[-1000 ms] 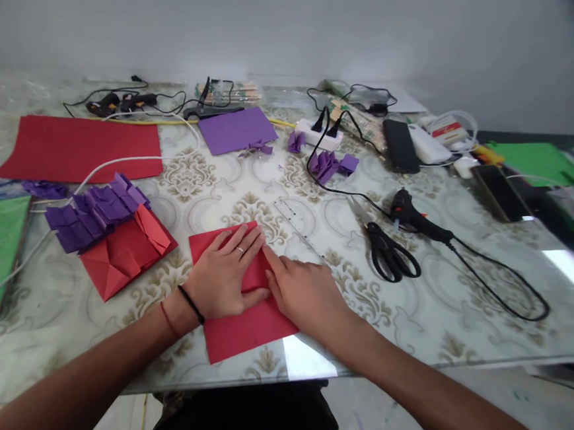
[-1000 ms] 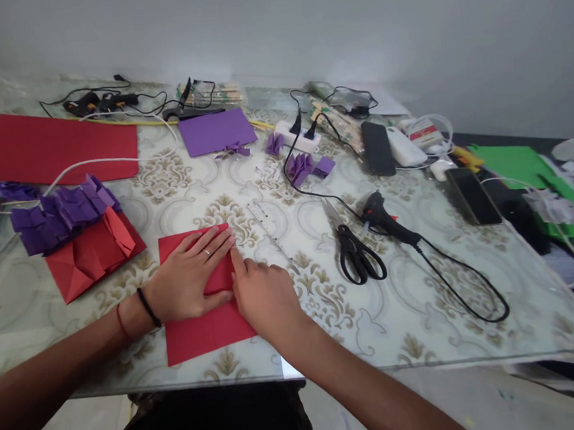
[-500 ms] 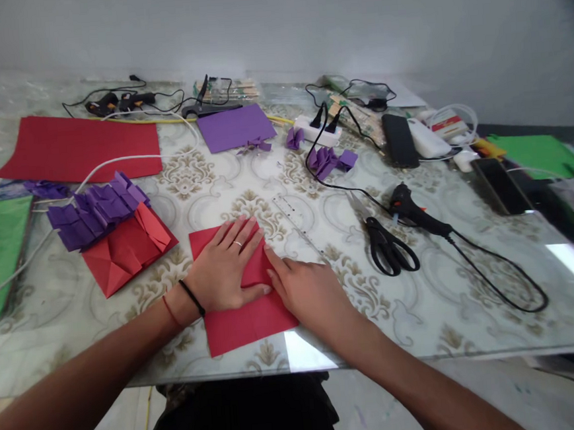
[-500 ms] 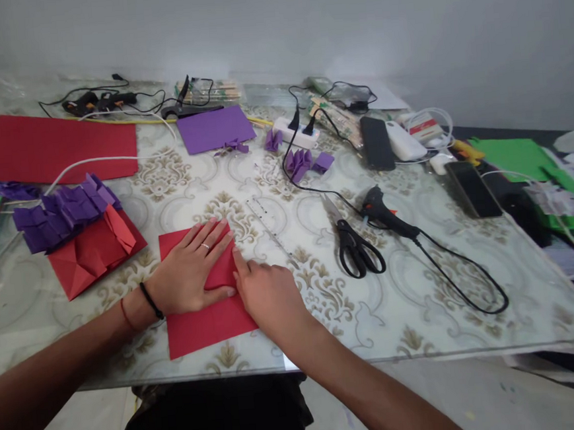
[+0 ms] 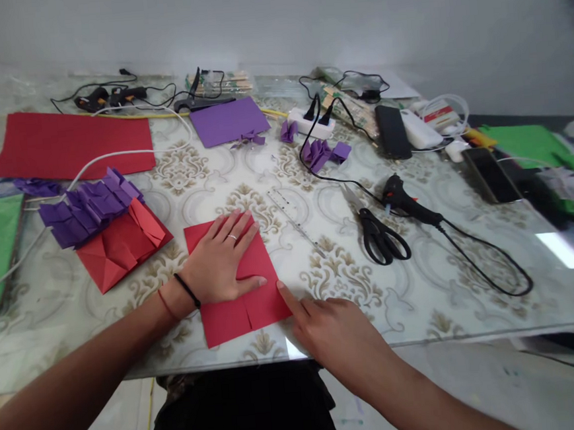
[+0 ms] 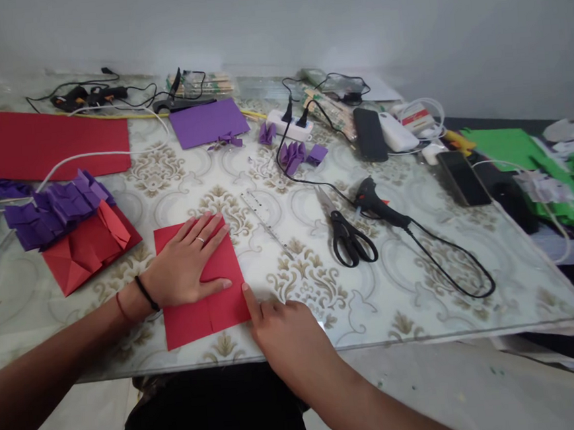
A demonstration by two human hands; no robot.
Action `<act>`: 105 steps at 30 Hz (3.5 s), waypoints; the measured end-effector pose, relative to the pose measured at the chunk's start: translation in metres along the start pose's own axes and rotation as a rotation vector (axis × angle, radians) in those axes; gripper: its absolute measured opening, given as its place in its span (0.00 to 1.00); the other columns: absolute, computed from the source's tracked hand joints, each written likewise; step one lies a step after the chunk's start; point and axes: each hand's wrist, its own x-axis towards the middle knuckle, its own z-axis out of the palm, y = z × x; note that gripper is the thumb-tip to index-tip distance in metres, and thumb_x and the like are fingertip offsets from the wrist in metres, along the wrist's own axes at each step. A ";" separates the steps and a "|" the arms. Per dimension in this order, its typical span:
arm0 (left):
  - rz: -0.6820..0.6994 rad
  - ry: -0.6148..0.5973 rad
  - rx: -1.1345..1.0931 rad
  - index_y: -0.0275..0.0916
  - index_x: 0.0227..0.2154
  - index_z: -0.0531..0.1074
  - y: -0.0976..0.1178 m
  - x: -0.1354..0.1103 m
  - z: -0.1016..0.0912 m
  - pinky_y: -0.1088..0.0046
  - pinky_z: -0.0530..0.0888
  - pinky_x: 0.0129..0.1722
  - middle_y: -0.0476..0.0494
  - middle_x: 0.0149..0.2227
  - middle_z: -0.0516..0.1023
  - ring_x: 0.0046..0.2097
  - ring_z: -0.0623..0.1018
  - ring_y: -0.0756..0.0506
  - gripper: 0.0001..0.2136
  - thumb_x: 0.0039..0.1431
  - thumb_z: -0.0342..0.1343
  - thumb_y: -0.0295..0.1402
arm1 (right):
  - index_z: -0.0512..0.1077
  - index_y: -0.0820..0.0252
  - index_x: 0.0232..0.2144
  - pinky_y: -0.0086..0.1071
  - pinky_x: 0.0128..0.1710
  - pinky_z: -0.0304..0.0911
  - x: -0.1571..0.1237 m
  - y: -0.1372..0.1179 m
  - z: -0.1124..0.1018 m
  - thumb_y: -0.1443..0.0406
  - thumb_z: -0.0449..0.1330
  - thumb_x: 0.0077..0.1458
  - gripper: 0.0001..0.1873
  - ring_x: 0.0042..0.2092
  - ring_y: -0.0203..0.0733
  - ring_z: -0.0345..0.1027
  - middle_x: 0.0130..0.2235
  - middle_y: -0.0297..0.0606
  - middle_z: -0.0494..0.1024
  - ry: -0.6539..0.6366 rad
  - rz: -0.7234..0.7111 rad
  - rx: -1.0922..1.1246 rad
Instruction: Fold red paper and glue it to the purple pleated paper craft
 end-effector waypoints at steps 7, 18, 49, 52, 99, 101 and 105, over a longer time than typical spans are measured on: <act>0.015 -0.003 0.031 0.24 0.74 0.55 -0.002 0.000 0.001 0.45 0.51 0.76 0.22 0.76 0.52 0.77 0.52 0.26 0.48 0.67 0.49 0.64 | 0.73 0.73 0.61 0.37 0.24 0.58 -0.039 -0.002 0.014 0.73 0.64 0.52 0.33 0.25 0.42 0.74 0.29 0.38 0.82 0.079 -0.126 0.017; 0.078 -0.024 0.029 0.30 0.70 0.64 0.021 -0.012 -0.007 0.46 0.51 0.76 0.27 0.75 0.57 0.78 0.53 0.31 0.30 0.75 0.49 0.47 | 0.72 0.77 0.58 0.38 0.25 0.59 -0.037 -0.005 0.013 0.75 0.57 0.55 0.27 0.22 0.40 0.72 0.25 0.32 0.79 0.332 -0.091 0.172; 0.047 -0.057 -0.031 0.20 0.72 0.54 0.035 -0.021 0.004 0.49 0.45 0.77 0.22 0.77 0.48 0.78 0.48 0.30 0.42 0.70 0.50 0.53 | 0.70 0.68 0.67 0.34 0.24 0.57 0.025 0.005 -0.007 0.71 0.60 0.61 0.32 0.25 0.43 0.76 0.25 0.37 0.82 0.090 0.104 0.034; -0.038 -0.023 -0.012 0.22 0.73 0.52 0.037 -0.022 0.005 0.42 0.43 0.76 0.21 0.77 0.47 0.78 0.46 0.27 0.48 0.66 0.53 0.58 | 0.67 0.65 0.70 0.34 0.26 0.60 0.034 0.006 -0.016 0.72 0.57 0.63 0.33 0.29 0.45 0.80 0.29 0.40 0.85 -0.012 0.130 0.035; -0.153 0.045 -0.027 0.40 0.73 0.61 0.031 -0.022 0.005 0.40 0.51 0.74 0.30 0.78 0.49 0.77 0.52 0.26 0.36 0.68 0.57 0.51 | 0.73 0.71 0.61 0.37 0.23 0.56 -0.026 0.002 0.008 0.79 0.60 0.46 0.38 0.23 0.41 0.74 0.26 0.35 0.81 0.102 -0.100 0.008; -0.153 0.047 -0.022 0.40 0.73 0.60 0.032 -0.023 0.005 0.39 0.51 0.74 0.30 0.78 0.50 0.77 0.52 0.26 0.36 0.68 0.57 0.50 | 0.73 0.73 0.61 0.37 0.23 0.57 -0.038 -0.002 0.015 0.78 0.61 0.44 0.38 0.22 0.42 0.72 0.25 0.34 0.80 0.160 -0.117 0.027; -0.158 0.030 -0.023 0.39 0.73 0.62 0.032 -0.021 0.004 0.39 0.52 0.74 0.29 0.77 0.52 0.77 0.53 0.26 0.36 0.68 0.58 0.50 | 0.75 0.69 0.58 0.37 0.23 0.61 -0.051 -0.003 0.009 0.78 0.62 0.45 0.35 0.22 0.42 0.73 0.25 0.32 0.80 0.168 -0.094 0.097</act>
